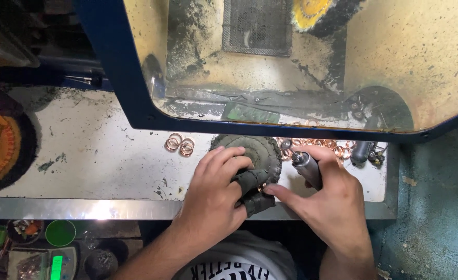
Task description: Polishing small metal rings using a handheld rotary tool and a stationary polishing wheel at a workbench.
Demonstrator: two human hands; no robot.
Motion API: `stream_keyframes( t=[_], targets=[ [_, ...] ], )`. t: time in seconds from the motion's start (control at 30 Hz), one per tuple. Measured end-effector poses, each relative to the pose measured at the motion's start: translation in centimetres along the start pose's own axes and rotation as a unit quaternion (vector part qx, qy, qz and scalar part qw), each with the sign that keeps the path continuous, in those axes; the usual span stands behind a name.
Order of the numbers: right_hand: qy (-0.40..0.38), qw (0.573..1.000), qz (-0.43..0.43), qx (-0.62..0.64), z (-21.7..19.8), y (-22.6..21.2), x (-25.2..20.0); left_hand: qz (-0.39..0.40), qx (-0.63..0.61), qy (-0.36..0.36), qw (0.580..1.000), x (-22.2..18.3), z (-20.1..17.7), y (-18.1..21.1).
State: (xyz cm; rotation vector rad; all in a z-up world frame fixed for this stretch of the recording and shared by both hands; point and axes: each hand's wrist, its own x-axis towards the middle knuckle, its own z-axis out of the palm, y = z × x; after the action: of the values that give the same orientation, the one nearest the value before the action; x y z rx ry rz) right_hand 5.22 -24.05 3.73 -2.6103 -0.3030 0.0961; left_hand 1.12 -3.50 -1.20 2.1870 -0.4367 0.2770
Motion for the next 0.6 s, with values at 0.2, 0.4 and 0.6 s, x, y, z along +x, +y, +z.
stream_keyframes(
  t=[0.2, 0.4, 0.6],
  targets=[
    [0.008, 0.998, 0.02, -0.051, 0.8, 0.8, -0.2, 0.011, 0.0, -0.001, 1.0, 0.3, -0.3, 0.2],
    [0.004, 0.996, 0.071, 0.057, 0.8, 0.8, -0.2, 0.001, -0.004, 0.005, 1.0, 0.3, -0.2, 0.4],
    [0.02, 0.982, 0.171, -0.082, 0.5, 0.9, 2.1, -0.008, -0.013, -0.005, 1.0, 0.5, -0.5, 0.6]
  ],
)
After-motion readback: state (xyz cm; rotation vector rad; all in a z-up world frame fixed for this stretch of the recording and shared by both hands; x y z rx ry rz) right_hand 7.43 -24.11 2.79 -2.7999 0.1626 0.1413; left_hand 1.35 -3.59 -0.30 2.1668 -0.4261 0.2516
